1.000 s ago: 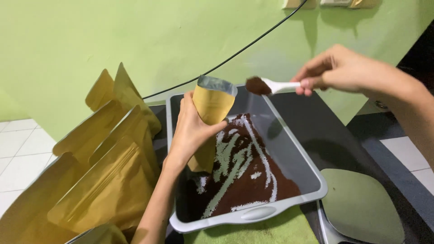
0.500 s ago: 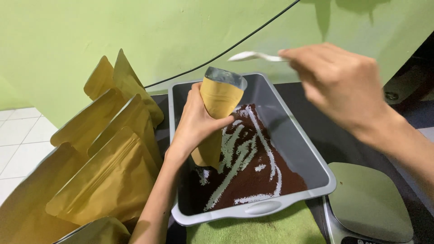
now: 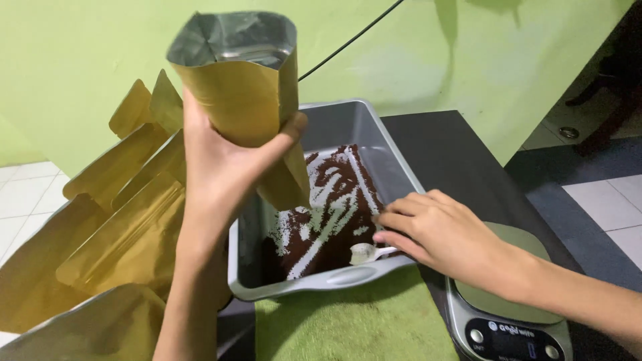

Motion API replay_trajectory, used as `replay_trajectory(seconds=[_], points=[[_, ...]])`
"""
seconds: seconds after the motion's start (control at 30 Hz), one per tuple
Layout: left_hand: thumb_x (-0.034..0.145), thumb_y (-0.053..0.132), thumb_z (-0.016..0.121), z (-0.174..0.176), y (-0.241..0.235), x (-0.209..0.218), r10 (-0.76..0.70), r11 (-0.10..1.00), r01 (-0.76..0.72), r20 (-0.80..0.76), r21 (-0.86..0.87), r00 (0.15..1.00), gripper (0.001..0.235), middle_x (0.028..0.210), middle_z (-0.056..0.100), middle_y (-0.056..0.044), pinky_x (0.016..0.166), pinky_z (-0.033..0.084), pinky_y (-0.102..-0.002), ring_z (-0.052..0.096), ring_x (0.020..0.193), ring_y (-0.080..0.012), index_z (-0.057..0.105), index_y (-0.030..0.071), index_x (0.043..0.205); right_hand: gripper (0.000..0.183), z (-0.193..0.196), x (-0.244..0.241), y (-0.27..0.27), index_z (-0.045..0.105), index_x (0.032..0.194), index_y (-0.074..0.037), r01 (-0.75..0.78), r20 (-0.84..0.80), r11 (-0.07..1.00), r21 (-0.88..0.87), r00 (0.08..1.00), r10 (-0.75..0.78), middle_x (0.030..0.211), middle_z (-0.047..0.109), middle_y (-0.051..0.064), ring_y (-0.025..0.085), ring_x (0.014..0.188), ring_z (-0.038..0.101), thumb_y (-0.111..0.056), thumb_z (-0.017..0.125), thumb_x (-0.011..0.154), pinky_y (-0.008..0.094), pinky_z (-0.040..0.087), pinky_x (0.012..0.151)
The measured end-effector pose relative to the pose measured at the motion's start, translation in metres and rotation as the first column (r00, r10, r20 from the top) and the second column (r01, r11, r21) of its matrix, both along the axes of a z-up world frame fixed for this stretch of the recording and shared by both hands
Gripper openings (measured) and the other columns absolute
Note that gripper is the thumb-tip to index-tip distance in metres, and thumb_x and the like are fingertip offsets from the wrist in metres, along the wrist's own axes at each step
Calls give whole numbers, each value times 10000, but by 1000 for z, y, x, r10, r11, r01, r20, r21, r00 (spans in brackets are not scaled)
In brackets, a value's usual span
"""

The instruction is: Filling coffee pouches with ground coffee using a spoon and weighing them on a digital scale.

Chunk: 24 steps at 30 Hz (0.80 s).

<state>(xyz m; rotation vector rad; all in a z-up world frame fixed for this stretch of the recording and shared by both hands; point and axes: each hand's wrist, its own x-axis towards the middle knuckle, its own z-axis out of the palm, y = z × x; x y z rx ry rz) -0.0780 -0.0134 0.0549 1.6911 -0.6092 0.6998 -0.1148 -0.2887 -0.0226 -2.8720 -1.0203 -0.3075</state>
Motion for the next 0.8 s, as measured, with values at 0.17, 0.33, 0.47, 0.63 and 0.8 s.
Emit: replay_trajectory(seconds=[0.17,0.33,0.47,0.63,0.8], points=[[785,165,877,24,-23,-67,2,1000,-1,10,-23,1000,747,1235,654,-143,1011,560,-293,669,1152,-209,370,43,1320,240,36,-60,20,704,1107,-54,-236,296,952,193,940,173,919,721,17,197,733,670,-239,573,1025,365,515,689],[618,320,840,17,-37,-119,-203,978,167,-390,-126,898,855,1204,685,-92,906,694,-331,754,1070,-196,405,94,1319,215,39,-116,22,615,992,-41,-267,296,926,267,937,185,688,594,38,226,535,583,-123,423,1040,374,451,527],[618,167,859,-8,-59,-149,-316,931,189,-435,-311,843,676,1073,767,-113,845,702,-325,798,938,-210,505,72,1186,209,20,-140,4,599,993,-39,-264,271,935,235,942,198,673,557,39,221,514,536,-115,408,1029,386,412,491],[562,363,884,-59,-80,-172,-227,963,134,-429,-235,875,1255,1391,545,-176,1099,447,-356,572,1265,-252,110,165,1530,262,-22,-146,-28,605,1076,-59,-178,91,965,190,982,164,751,692,54,241,580,680,-253,435,1037,426,549,499],[626,421,903,-132,-60,-176,-232,963,268,-459,13,857,1425,1613,201,-257,1217,249,-466,288,1522,-346,-112,95,1572,407,-73,-141,-46,619,972,-137,-9,-280,1000,1,960,9,816,693,24,212,673,695,-465,396,1061,426,556,569]])
